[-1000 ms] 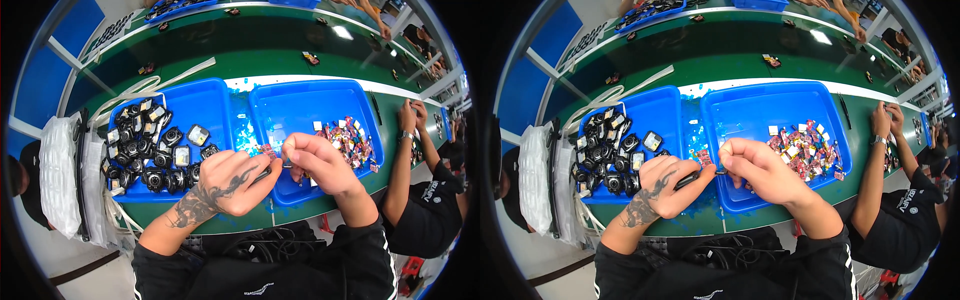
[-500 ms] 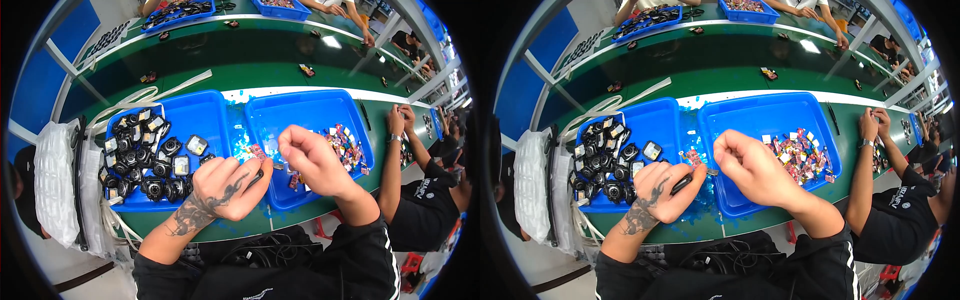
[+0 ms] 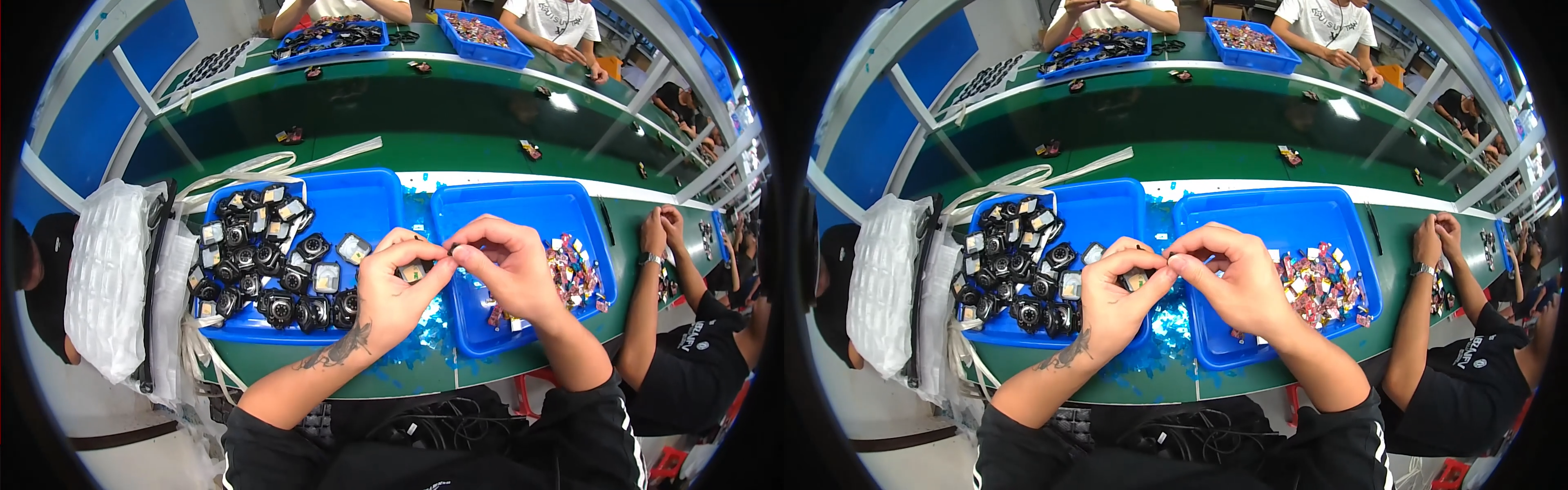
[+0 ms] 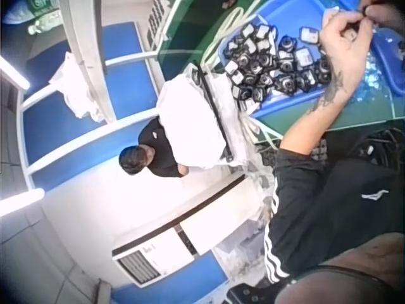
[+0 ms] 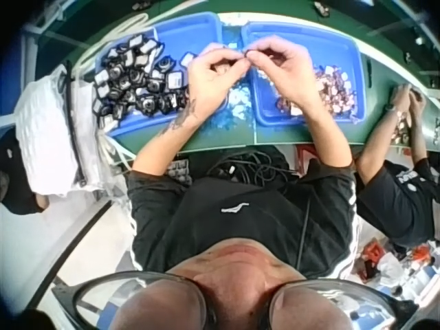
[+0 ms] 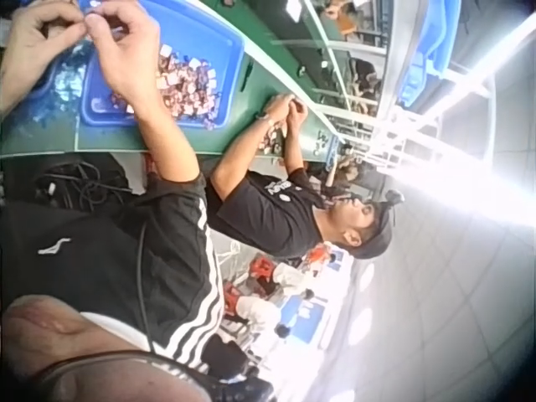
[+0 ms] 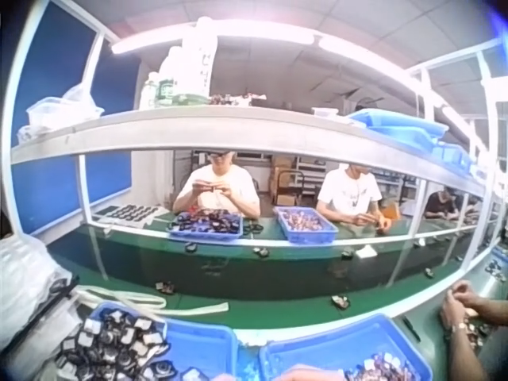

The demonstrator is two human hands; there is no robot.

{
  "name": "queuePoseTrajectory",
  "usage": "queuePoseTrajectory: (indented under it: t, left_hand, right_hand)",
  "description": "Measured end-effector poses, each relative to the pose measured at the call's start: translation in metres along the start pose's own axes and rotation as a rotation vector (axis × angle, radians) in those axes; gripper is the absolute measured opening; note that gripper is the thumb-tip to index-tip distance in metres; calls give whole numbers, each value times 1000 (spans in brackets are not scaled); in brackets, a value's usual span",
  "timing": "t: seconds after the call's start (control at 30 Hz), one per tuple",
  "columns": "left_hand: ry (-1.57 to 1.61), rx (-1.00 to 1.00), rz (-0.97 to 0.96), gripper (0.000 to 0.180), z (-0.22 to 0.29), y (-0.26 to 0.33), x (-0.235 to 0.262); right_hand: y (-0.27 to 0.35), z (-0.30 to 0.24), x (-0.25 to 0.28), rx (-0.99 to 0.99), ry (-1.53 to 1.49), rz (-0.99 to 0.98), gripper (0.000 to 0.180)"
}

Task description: Manually assemble components of a portable electronic device, specifically attaching thin strips and wiring.

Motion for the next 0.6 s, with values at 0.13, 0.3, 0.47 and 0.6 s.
queuePoseTrajectory:
  t: [0.13, 0.3, 0.47, 0.6]
  left_hand:
    - [124, -59, -103, 33, 5, -4, -9]
    - [582, 270, 5, 39, -21, -7, -5]
    - [462, 290, 173, 30, -29, -11, 13]
    - [479, 320, 203, 33, -21, -12, 17]
  right_hand:
    - [5, -7, 17, 77, -154, 243, 12]
    - [21, -7, 36, 46, -31, 332, 13]
    - [31, -17, 26, 90, 277, 219, 17]
    - [33, -24, 15, 146, 360, 118, 19]
Point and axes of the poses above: each hand's wrist, its own y-axis away from the middle knuckle, its own x-axis out of the back of the hand, z = x × y, the point moved 7 cm from there along -y, towards the middle knuckle, and after that the axes turned 1 degree about y, right-handed, at the moved point
